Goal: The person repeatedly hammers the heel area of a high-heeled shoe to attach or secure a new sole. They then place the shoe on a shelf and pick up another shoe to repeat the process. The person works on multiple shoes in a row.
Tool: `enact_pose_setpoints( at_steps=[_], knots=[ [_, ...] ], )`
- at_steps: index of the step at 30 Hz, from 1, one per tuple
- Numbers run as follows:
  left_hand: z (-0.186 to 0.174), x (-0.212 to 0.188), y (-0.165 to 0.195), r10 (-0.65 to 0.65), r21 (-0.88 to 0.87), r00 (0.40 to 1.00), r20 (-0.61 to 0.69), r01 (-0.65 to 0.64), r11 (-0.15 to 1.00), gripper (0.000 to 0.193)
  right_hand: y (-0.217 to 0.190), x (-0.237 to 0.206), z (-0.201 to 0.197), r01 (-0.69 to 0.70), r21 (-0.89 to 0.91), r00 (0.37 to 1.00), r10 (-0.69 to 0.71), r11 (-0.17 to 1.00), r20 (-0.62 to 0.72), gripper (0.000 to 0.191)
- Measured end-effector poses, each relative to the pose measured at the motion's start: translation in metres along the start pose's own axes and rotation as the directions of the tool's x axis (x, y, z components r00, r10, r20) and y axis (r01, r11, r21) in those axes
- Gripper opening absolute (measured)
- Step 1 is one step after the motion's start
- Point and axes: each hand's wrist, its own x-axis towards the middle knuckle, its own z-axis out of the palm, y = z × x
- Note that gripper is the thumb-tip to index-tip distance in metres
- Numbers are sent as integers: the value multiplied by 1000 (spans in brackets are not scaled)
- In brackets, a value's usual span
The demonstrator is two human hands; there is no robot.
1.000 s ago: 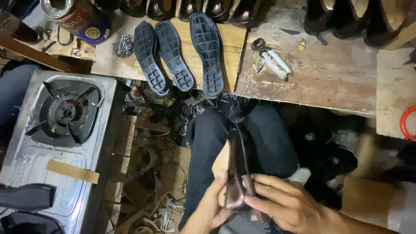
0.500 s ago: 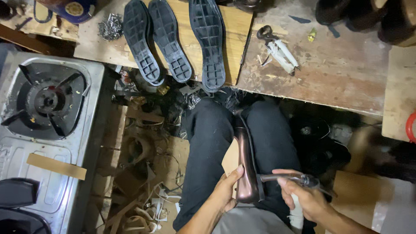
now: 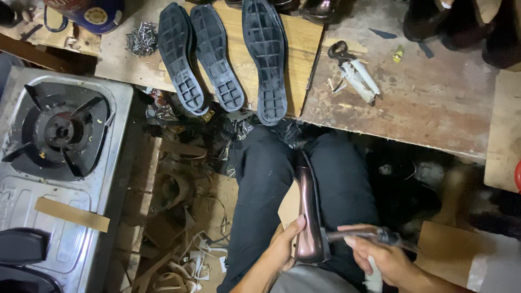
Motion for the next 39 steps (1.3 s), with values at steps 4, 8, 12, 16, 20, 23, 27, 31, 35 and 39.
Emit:
enact_pose_setpoints(
  at_steps=[4,8,12,16,20,23,27,31,35,39],
  knots=[
    [-3,1,-7,1,-39,1000,-12,-2,999,55,19,-15,-1,-43,-298,993,8,954,-115,33],
    [-1,11,-11,79,0,997,-27,-79,997,53,31,-17,10,23,-448,979,-110,894,-170,29],
    [2,13,-6,105,10,994,21,-105,994,53,33,-10,2,48,-406,982,-117,913,-147,29],
    [8,0,2,104,-2,986,127,-105,994,53,40,-6,-22,43,-292,988,-84,955,-129,27],
    [10,-27,25,84,127,971,225,-115,985,55,60,-23,-34,101,-698,934,-309,709,-179,45],
    [14,-38,75,51,524,938,343,-236,819,57,75,-28,-31,273,-801,834,-545,533,-79,50],
    [25,-48,146,141,861,948,285,-318,398,76,79,-19,-19,133,-930,813,-575,343,-96,48],
    [33,-74,152,483,803,642,596,-455,-385,101,61,-20,1,309,-933,693,-715,185,88,49],
    [34,-74,129,567,763,512,645,-473,-440,73,28,-19,27,304,-928,761,-641,216,100,46],
    [28,-54,129,692,756,576,436,-652,66,49,-8,-14,36,136,-839,943,-328,527,-53,55]
  ],
)
